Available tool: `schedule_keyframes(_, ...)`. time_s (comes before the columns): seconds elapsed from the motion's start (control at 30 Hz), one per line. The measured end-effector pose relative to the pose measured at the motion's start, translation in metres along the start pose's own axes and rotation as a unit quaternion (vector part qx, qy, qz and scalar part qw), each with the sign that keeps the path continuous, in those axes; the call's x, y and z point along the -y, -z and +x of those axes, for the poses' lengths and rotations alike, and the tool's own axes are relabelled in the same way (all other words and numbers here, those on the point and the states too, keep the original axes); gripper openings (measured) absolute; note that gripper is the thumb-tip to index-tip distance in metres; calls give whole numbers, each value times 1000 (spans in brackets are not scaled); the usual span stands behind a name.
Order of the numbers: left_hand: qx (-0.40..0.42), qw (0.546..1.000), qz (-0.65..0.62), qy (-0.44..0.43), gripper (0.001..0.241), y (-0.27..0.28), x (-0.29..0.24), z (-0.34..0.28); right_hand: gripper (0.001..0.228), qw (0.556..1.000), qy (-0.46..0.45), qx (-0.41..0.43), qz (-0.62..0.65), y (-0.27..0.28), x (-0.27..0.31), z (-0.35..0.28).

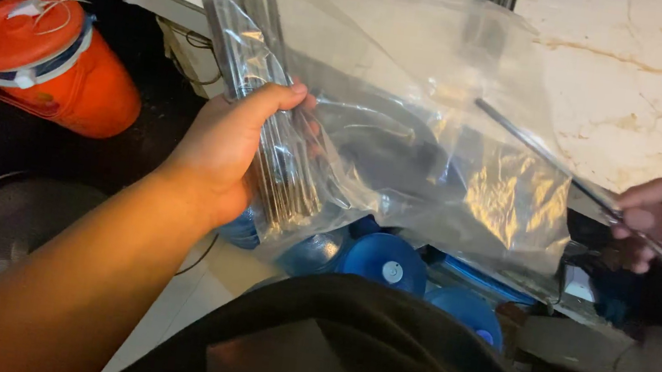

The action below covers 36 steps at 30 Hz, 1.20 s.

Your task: Counting and placing black plastic straws into a clear plastic bag.

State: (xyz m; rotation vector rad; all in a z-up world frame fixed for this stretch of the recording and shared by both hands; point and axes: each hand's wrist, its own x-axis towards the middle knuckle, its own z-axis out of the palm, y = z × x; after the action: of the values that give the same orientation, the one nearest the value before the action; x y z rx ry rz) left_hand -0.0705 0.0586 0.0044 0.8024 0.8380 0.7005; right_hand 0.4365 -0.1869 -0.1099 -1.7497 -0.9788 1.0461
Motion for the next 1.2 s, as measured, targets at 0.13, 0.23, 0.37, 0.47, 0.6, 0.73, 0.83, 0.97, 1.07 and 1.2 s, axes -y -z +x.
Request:
schedule_keyframes(0.13,4,1000,21,-7,25,0,7,-1,26,997,-16,77,15,-78,81,-7)
schedule_keyframes(0.23,11,999,27,-17,27,-1,14,-4,29,989,-53,140,5,-119,126,-8)
schedule_keyframes(0.37,25,999,37,-16,31,-2,21,-8,33,982,-112,107,-108,-155,154,-6)
schedule_keyframes(0.47,12,998,59,-19,31,-1,25,-11,41,978,-126,44,-162,-205,195,-21)
schedule_keyframes(0.6,5,997,71,-6,28,-4,32,-11,37,947,144,285,30,-207,145,14)
schedule_keyframes(0.73,38,997,71,-11,33,-14,35,-16,29,922,208,320,65,-239,172,-9)
schedule_keyframes(0.83,72,993,85,-32,37,-19,36,-18,21,916,299,267,4,-246,151,-1)
schedule_keyframes(0.97,101,992,74,-31,37,-26,36,-19,28,985,131,109,-20,-265,178,-18)
schedule_keyframes(1.07,127,990,57,-22,35,-25,38,-19,29,976,169,115,79,-266,148,-6)
schedule_keyframes(1.2,104,988,103,-53,31,-22,38,-20,26,996,69,-2,-60,-277,175,-21)
